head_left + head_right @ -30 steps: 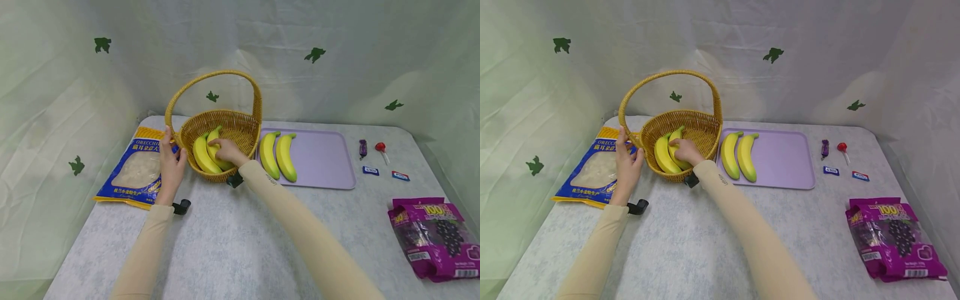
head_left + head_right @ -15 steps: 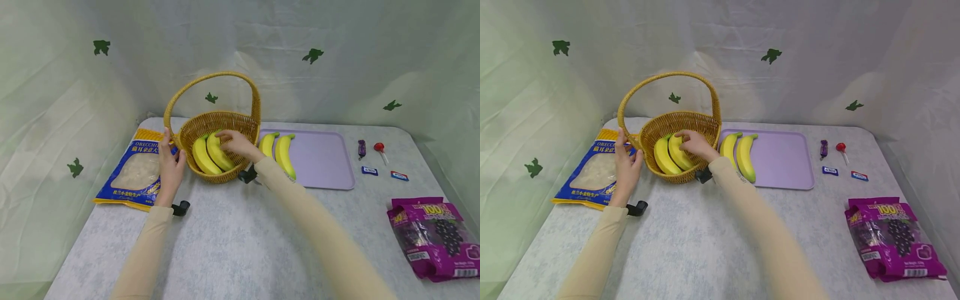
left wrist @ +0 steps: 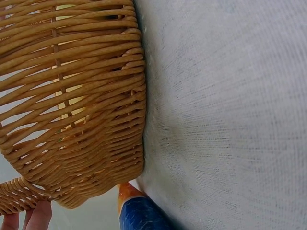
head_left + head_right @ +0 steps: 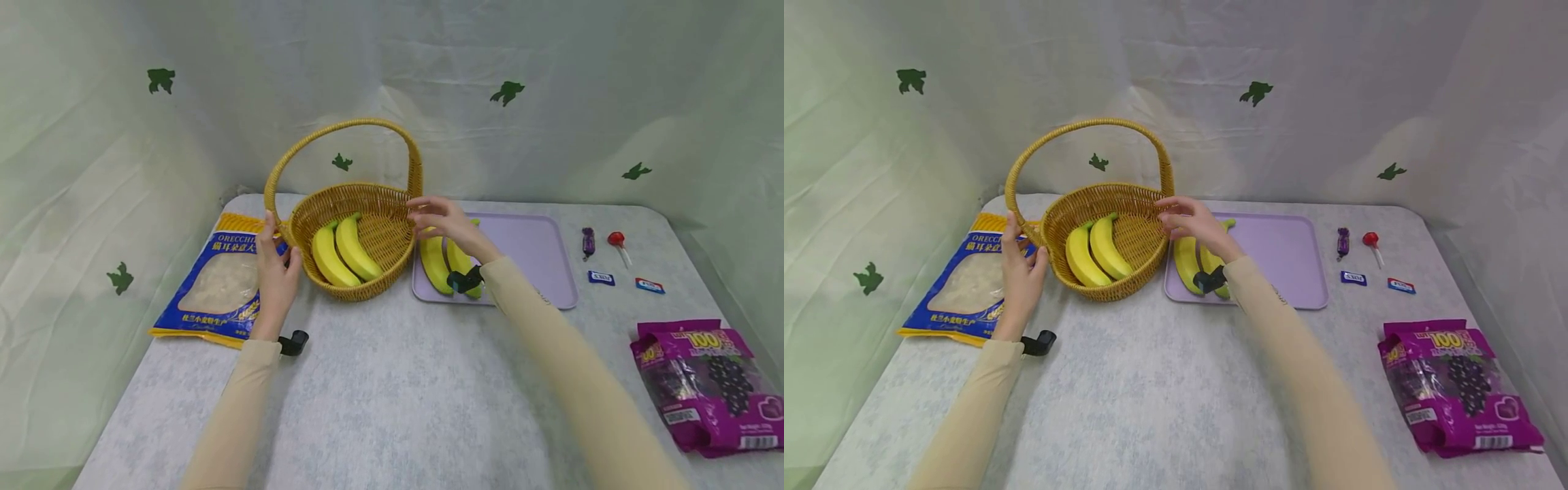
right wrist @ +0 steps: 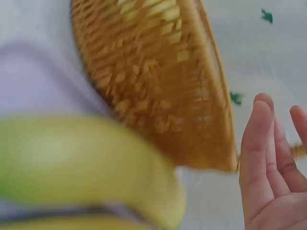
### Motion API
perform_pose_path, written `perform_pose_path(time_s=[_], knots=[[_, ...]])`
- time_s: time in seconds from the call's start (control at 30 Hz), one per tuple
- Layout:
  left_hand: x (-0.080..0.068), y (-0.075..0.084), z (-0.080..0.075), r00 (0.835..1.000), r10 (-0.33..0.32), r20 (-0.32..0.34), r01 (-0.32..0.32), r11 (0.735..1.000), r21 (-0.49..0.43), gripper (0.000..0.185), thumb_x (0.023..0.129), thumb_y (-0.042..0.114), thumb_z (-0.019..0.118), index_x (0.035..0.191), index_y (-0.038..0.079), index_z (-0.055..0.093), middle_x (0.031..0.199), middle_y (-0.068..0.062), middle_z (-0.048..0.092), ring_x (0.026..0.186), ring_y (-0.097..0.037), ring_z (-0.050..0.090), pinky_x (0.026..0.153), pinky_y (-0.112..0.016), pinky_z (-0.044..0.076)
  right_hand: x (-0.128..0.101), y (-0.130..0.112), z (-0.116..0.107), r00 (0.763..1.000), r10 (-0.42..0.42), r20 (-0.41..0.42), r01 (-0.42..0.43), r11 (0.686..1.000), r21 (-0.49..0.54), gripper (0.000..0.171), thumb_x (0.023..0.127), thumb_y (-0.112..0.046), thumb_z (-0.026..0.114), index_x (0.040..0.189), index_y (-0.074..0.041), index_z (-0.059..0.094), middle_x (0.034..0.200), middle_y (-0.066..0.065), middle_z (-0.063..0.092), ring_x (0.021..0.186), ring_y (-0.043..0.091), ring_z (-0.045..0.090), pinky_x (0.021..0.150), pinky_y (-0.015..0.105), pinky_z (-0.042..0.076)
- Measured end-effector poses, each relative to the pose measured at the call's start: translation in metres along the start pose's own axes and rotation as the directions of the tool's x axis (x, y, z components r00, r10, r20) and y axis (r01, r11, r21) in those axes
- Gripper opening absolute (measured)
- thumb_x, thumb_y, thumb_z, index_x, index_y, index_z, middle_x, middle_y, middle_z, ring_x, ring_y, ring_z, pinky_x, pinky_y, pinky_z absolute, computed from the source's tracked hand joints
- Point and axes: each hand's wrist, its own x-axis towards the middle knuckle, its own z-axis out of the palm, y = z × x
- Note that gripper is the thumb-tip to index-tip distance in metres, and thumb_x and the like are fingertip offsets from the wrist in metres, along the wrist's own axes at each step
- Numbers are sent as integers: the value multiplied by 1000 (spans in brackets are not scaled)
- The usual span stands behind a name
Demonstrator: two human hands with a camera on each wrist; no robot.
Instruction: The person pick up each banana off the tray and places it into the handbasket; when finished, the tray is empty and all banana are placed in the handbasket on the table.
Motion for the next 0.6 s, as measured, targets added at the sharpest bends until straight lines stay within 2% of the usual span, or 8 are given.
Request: perform_pose_path(time_s=[0.17,0.3,0.37,0.47,0.6], knots=[[0,-1,0,1000,-2,1,2,1000,0,76,96,-3,45,153,35,13,139,-22,29,125,-37,41,96,-55,42,-15,14,-27,997,36,-74,-37,999,-21,43,96,-17,57,135,-1,50,127,23,52,106,43,53,89,52,48],[0,-2,1,1000,5,0,-5,1000,-7,75,96,-3,44,153,33,12,139,-22,30,125,-37,41,96,-56,42,-30,23,-45,989,73,-130,-82,994,-66,42,96,-20,57,134,-3,51,130,23,51,105,40,54,88,46,50],[1,-3,1,1000,11,-3,-11,1000,-12,75,96,-3,44,153,35,13,138,-21,30,125,-37,41,96,-56,42,-37,28,-53,984,85,-154,-99,991,-87,42,96,-20,56,134,-2,51,128,23,52,103,38,57,86,44,51],[1,-4,2,1000,18,-7,-18,1000,-14,76,96,-3,44,152,39,14,137,-21,32,124,-37,42,95,-56,43,-48,32,-62,981,106,-165,-126,985,-116,45,98,-18,53,137,2,46,127,26,51,103,41,56,84,42,52],[1,-4,2,1000,19,-7,-19,1000,-10,79,96,-3,44,151,45,14,137,-21,32,124,-37,42,95,-56,43,-59,42,-72,975,143,-171,-165,978,-127,47,98,-18,51,140,2,42,130,27,49,104,40,56,81,36,54]])
